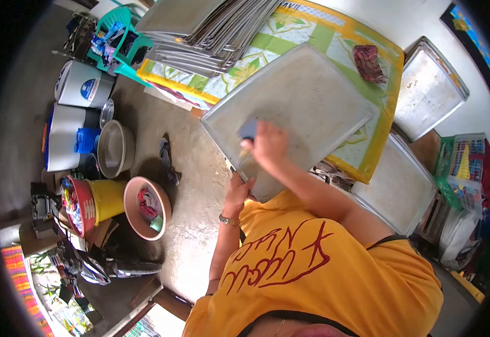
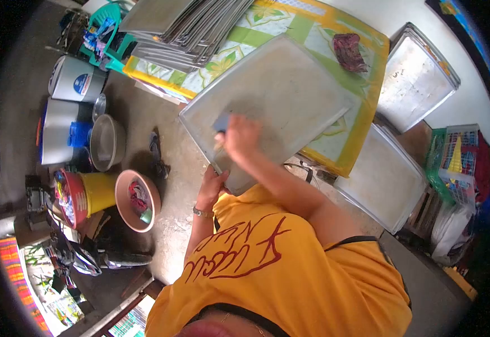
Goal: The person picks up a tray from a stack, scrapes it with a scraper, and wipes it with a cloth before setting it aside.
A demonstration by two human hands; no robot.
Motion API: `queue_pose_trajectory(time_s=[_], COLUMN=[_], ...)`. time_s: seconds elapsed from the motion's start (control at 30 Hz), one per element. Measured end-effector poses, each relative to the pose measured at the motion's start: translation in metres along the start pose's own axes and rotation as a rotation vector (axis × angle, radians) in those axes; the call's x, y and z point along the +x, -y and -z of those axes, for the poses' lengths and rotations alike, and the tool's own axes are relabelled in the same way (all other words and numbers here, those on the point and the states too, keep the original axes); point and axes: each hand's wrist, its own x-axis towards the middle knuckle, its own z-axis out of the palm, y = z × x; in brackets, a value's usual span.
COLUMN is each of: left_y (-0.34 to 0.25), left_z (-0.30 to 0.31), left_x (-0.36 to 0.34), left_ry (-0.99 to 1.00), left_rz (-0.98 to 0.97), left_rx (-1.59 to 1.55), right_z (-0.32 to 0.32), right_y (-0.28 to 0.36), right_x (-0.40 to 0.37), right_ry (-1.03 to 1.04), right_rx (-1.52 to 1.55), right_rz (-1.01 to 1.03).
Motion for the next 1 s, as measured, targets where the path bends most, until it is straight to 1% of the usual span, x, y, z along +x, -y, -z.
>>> queue_pose_trajectory(time_s=[0.03, 0.07, 0.17, 0.2, 0.27, 0.37, 0.4, 0.47, 0.5, 0.6, 0.73, 0.8, 0.83, 0.93, 1.0], left_y=[0.001, 0.001, -0.006, -0.005, -0.005, -0.004, -0.005, -0.010, -0.014, -0.018, -0.011, -0.013, -0.009, -0.009, -0.010], left_z=[0.001, -0.007, 0.000, 0.000, 0.005, 0.003, 0.003, -0.001, -0.003, -0.006, -0.004, -0.008, -0.008, -0.003, -0.004], left_x=[0.002, 0.001, -0.002, 0.000, 0.002, 0.003, 0.003, -0.001, -0.001, -0.003, -0.001, -0.001, -0.002, 0.002, 0.000], left_ry=[-0.010, -0.075, -0.052, -0.068, -0.047, -0.034, -0.033, -0.037, -0.036, -0.047, -0.093, -0.136, -0.121, -0.078, -0.069], left_rz=[0.004, -0.053, -0.029, -0.060, -0.042, -0.051, -0.061, -0.046, -0.039, -0.060, -0.049, -0.068, -0.047, -0.013, -0.010], left_rx=[0.007, -0.029, 0.002, -0.012, 0.018, -0.017, -0.039, 0.019, 0.052, 0.071, 0.062, 0.100, 0.087, 0.084, 0.104], right_z=[-0.012, -0.021, -0.031, -0.028, -0.021, -0.021, -0.033, -0.043, -0.038, -0.028, -0.047, -0.050, -0.049, -0.035, -0.031], right_y=[0.022, 0.041, 0.069, 0.077, 0.089, 0.089, 0.081, 0.064, 0.063, 0.073, 0.064, 0.063, 0.061, 0.062, 0.060], right_x=[0.002, 0.002, 0.038, 0.048, 0.065, 0.069, 0.072, 0.067, 0.068, 0.067, 0.064, 0.069, 0.065, 0.069, 0.070], right_ry=[0.064, 0.127, 0.160, 0.117, 0.036, 0.018, -0.003, 0.115, 0.167, -0.010, 0.158, 0.134, 0.138, 0.330, 0.094], right_rx=[0.050, 0.104, 0.435, 0.511, 0.654, 0.712, 0.705, 0.473, 0.356, 0.574, 0.483, 0.462, 0.450, 0.517, 0.647], right_rz=[0.027, 0.051, 0.054, 0.114, 0.239, 0.505, 0.678, 0.733, 0.755, 0.726, 0.606, 0.585, 0.573, 0.321, 0.494])
